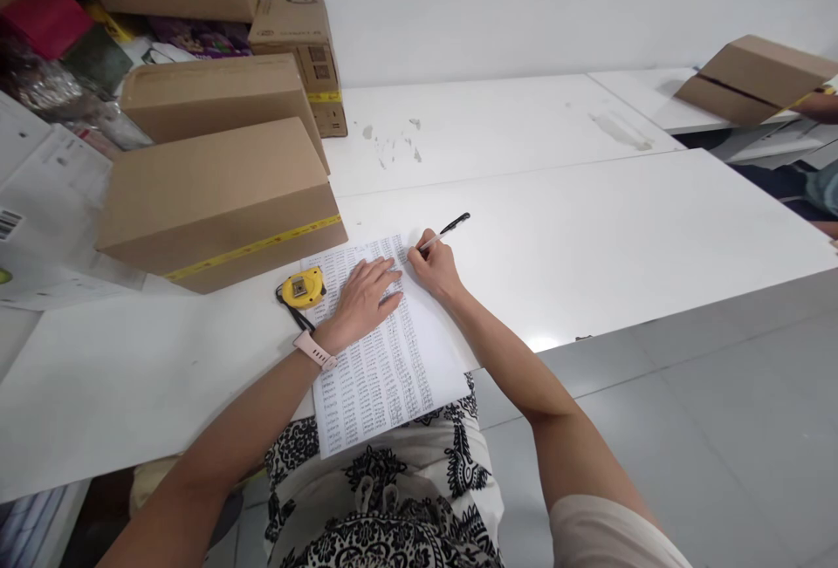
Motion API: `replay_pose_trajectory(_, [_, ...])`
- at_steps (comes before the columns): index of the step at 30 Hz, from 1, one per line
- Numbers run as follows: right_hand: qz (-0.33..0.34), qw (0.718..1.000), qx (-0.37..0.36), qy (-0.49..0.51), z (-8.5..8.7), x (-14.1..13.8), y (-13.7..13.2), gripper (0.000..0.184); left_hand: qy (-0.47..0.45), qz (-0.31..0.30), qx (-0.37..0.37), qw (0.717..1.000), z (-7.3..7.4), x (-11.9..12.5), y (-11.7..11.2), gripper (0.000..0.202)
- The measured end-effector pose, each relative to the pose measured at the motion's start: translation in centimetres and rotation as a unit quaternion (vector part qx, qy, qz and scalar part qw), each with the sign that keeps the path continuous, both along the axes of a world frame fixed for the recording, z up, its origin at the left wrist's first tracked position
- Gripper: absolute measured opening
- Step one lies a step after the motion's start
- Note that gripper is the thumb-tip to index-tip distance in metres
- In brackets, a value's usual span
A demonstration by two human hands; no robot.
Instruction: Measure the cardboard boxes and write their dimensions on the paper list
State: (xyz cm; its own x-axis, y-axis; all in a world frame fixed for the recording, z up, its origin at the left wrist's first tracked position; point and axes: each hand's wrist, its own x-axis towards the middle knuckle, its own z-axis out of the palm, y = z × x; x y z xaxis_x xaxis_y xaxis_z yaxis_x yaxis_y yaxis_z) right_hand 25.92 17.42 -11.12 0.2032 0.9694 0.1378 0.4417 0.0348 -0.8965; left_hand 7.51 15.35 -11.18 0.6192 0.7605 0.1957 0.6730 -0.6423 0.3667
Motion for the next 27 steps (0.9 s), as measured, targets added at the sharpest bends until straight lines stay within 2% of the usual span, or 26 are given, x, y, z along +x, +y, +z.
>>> replay_pose_trajectory(27, [-0.010, 1.000, -0.001, -0.003, 0.00, -0.08, -0.09, 0.019, -0.002, 0.001, -0.002, 1.000, -0.04, 0.03, 0.03, 0.032])
